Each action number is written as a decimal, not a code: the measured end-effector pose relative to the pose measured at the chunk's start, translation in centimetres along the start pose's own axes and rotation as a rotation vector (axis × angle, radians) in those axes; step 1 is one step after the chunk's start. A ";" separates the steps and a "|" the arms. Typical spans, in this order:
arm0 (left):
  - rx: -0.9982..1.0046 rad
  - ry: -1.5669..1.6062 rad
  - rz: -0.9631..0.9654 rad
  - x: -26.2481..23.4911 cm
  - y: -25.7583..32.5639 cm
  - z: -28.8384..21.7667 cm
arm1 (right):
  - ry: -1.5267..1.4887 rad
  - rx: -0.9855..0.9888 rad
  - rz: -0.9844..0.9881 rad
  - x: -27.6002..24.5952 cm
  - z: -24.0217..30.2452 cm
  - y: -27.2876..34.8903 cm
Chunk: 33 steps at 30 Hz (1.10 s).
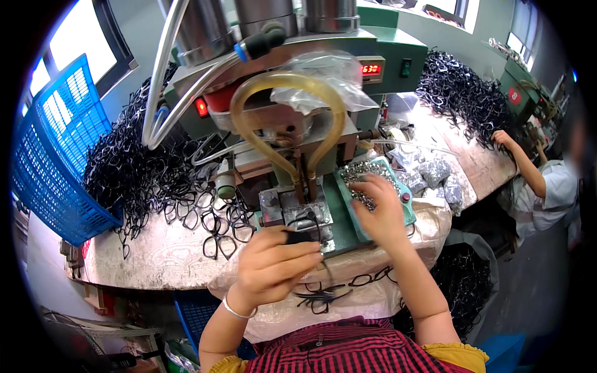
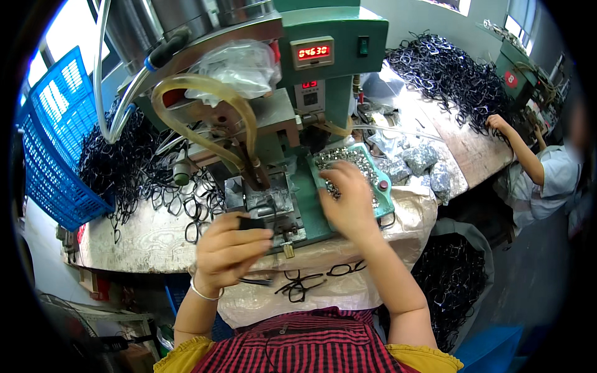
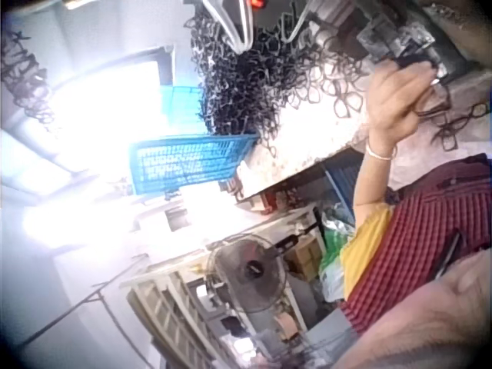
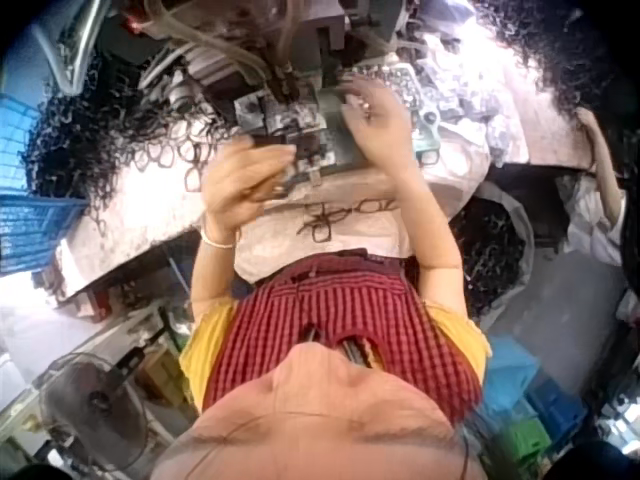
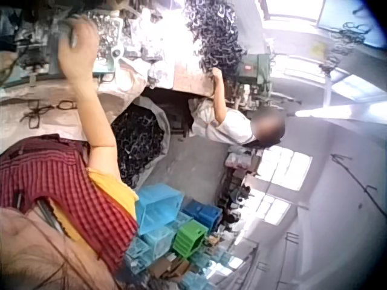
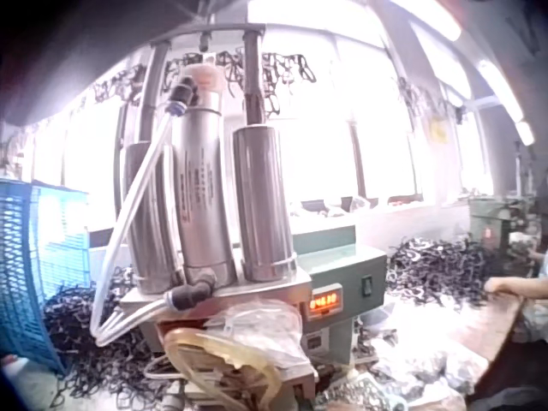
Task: The person repeatedly picks up black eyeglass frames from a pile, places them into a press machine, and fastens small metal screws into the hinge area. After each press, the person removes the frame and sets it aside. The process is repeated continuously with many frames visible on the workbench.
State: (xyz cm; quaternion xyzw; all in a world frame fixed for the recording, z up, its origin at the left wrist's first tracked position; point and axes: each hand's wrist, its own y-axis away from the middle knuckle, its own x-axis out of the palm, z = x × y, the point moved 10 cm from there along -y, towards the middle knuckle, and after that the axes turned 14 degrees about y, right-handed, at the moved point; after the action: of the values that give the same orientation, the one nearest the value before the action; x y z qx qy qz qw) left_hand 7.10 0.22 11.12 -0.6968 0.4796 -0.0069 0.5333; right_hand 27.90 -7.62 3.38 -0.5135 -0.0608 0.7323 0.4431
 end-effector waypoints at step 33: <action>-0.740 -0.946 -0.036 -11.2 14.7 16.4 | -0.661 0.477 -0.203 4.1 -7.7 2.0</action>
State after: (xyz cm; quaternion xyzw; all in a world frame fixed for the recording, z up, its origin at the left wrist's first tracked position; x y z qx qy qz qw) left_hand -0.14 20.30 -1.35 -0.7716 0.1487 0.4625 0.4106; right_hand 32.57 -8.66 -4.16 -0.1254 -0.0787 0.8038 0.5762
